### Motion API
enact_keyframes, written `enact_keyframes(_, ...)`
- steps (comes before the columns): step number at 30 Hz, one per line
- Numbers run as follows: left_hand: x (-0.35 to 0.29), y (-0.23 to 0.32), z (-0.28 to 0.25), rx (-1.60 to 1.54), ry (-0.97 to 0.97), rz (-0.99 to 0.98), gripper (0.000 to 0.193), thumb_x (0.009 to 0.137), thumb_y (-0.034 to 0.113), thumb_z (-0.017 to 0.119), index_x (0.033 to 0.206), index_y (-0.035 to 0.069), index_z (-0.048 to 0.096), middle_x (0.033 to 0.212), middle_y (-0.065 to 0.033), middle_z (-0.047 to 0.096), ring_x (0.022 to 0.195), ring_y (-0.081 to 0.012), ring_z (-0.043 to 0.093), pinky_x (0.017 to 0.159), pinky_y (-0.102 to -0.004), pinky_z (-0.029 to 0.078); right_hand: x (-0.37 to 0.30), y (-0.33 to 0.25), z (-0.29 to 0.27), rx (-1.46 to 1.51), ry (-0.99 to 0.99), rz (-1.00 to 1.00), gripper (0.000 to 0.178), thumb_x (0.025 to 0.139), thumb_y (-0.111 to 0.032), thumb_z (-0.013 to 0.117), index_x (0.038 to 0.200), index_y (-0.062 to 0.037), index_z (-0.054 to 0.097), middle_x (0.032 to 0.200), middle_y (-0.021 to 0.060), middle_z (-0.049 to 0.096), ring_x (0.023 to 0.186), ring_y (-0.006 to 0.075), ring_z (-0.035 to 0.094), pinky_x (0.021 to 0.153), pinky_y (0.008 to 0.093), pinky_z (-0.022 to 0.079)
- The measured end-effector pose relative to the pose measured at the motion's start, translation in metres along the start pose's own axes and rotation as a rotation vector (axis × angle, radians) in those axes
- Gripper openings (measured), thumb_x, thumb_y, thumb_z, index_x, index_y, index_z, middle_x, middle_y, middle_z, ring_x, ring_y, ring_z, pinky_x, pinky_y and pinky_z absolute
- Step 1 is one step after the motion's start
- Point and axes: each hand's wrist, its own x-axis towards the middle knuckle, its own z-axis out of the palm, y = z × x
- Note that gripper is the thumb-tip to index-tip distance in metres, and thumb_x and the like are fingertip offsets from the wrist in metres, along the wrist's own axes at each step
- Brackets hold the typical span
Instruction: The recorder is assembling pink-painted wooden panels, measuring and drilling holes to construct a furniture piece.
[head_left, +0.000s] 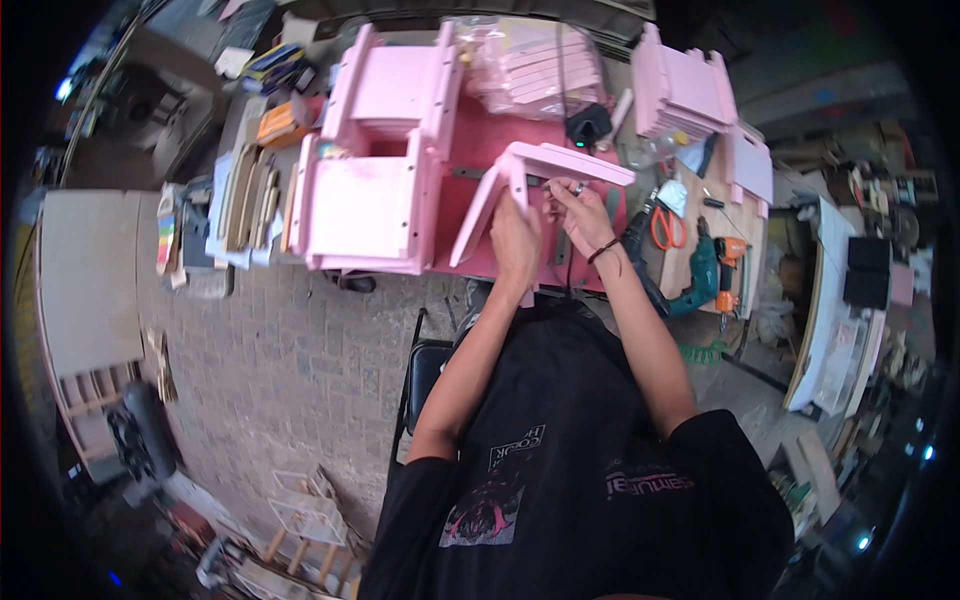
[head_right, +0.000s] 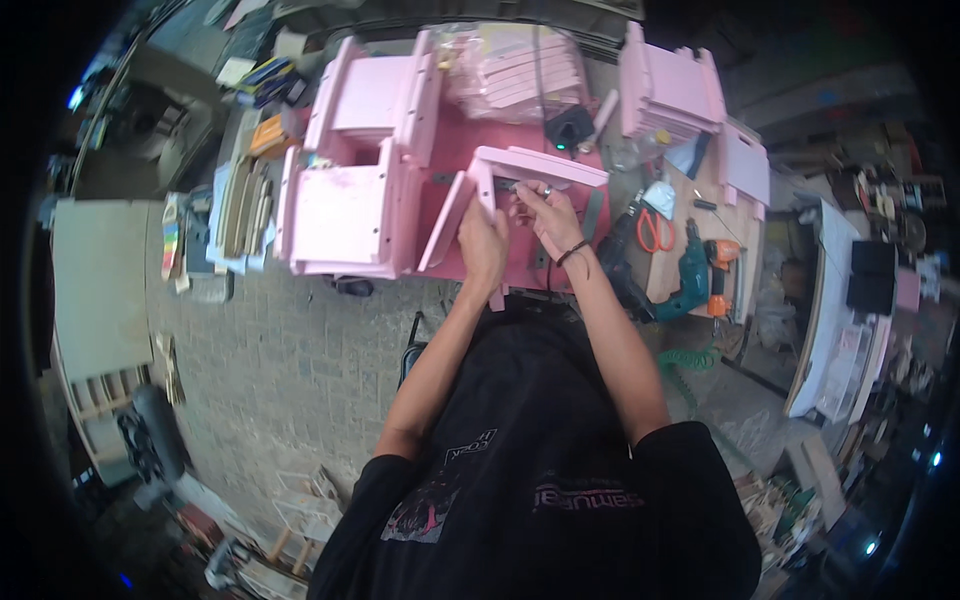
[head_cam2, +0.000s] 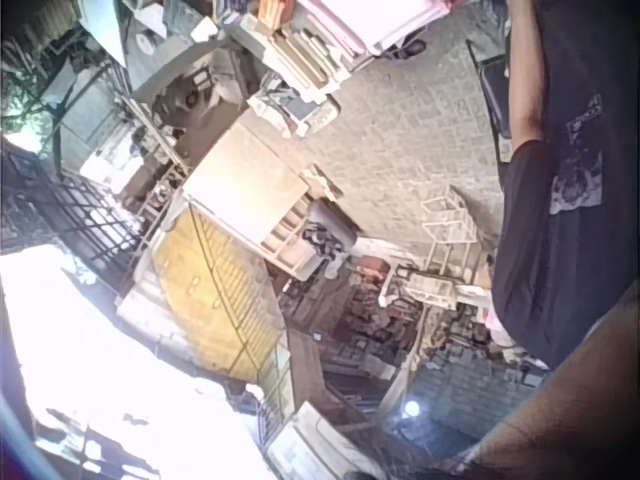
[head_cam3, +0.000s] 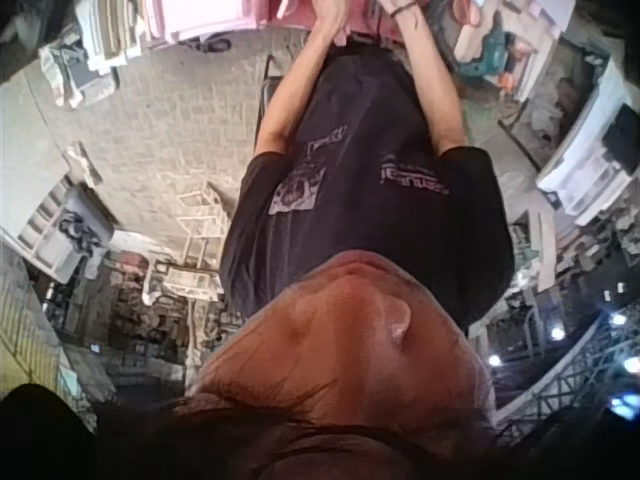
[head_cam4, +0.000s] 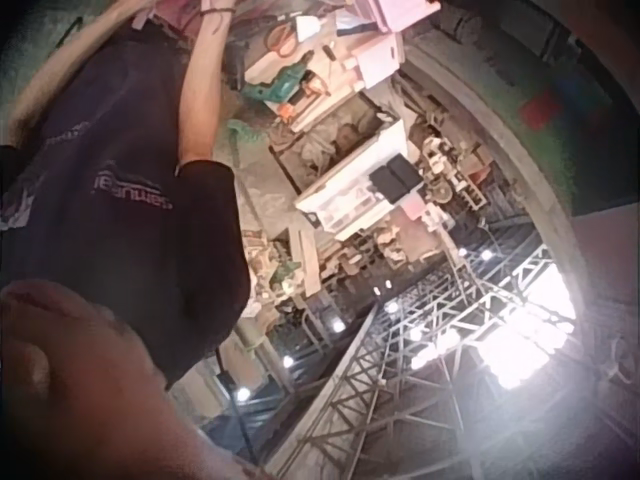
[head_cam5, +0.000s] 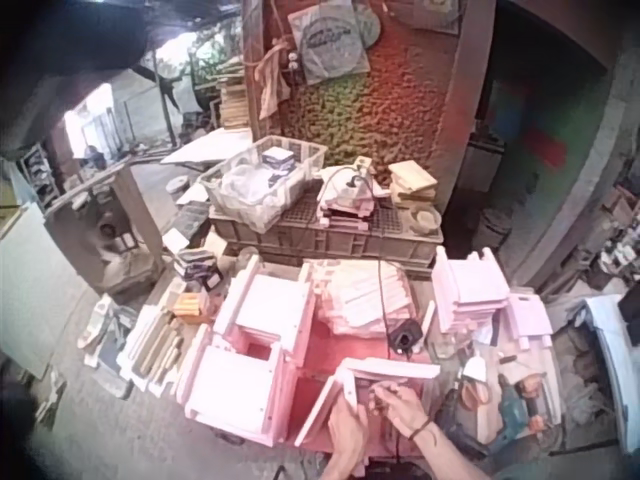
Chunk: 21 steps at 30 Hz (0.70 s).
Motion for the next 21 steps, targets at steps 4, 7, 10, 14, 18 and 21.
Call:
enact_keyframes(4, 0.003, 0.000, -0.002, -0.001, -0.009, -0.040, 0.041, 0.082, 0.007, 0.058, 0.120, -0.007, 0.050, 0.095, -0.0315, 0.059, 0.092, -0.0493, 0.057, 0.080, -0.0529, 0.045, -0.025, 0.038, -0.059, -0.391, 0.289, -0.173, 0.016, 0.093, -0.019, 0.060, 0.097, -0.0028, 0.061, 0.086, 0.0052, 0.065, 0.075, 0.0171, 0.066, 0.061, 0.0301, 0.051)
enact_keyframes(7, 0.004, -0.003, -0.002, -0.033, -0.002, -0.042, 0.032, 0.084, 0.007, 0.057, 0.112, -0.006, 0.053, 0.088, -0.0304, 0.059, 0.084, -0.0488, 0.058, 0.075, -0.0529, 0.043, -0.035, 0.060, -0.091, -0.963, 0.467, -0.259, 0.017, 0.090, -0.019, 0.061, 0.097, -0.0042, 0.062, 0.088, 0.0099, 0.066, 0.077, 0.0280, 0.066, 0.066, 0.0392, 0.053)
enact_keyframes(10, 0.005, -0.008, -0.003, 0.035, 0.060, 0.077, 0.019, 0.086, 0.011, 0.054, 0.091, -0.007, 0.056, 0.068, -0.0238, 0.059, 0.062, -0.0371, 0.060, 0.061, -0.0450, 0.045, -0.035, 0.062, -0.095, -1.396, 0.508, -0.292, 0.017, 0.087, -0.020, 0.061, 0.098, -0.0069, 0.063, 0.091, 0.0142, 0.065, 0.080, 0.0371, 0.064, 0.070, 0.0454, 0.052)
enact_keyframes(14, 0.004, 0.000, -0.007, -0.003, 0.018, 0.011, 0.016, 0.087, 0.009, 0.053, 0.084, -0.007, 0.053, 0.063, -0.0208, 0.055, 0.054, -0.0298, 0.056, 0.055, -0.0426, 0.043, -0.011, 0.055, -0.115, -1.380, 0.569, -0.323, 0.016, 0.085, -0.017, 0.060, 0.095, -0.0046, 0.062, 0.095, 0.0166, 0.063, 0.082, 0.0402, 0.061, 0.071, 0.0476, 0.051)
enact_keyframes(18, 0.002, 0.007, -0.005, -0.044, -0.017, -0.073, 0.015, 0.088, 0.008, 0.053, 0.084, -0.007, 0.051, 0.060, -0.0185, 0.051, 0.051, -0.0242, 0.049, 0.052, -0.0409, 0.039, 0.035, 0.038, -0.148, -1.435, 0.696, -0.498, 0.014, 0.080, -0.010, 0.062, 0.092, -0.0023, 0.061, 0.094, 0.0179, 0.058, 0.088, 0.0398, 0.058, 0.076, 0.0463, 0.049)
enact_keyframes(21, 0.003, 0.002, -0.006, -0.008, -0.010, -0.052, 0.015, 0.088, 0.007, 0.053, 0.083, -0.007, 0.051, 0.060, -0.0189, 0.051, 0.051, -0.0249, 0.048, 0.052, -0.0409, 0.039, 0.056, 0.031, -0.164, -1.425, 0.606, -0.554, 0.017, 0.079, -0.012, 0.061, 0.095, -0.0060, 0.061, 0.099, 0.0149, 0.057, 0.096, 0.0359, 0.057, 0.083, 0.0461, 0.047)
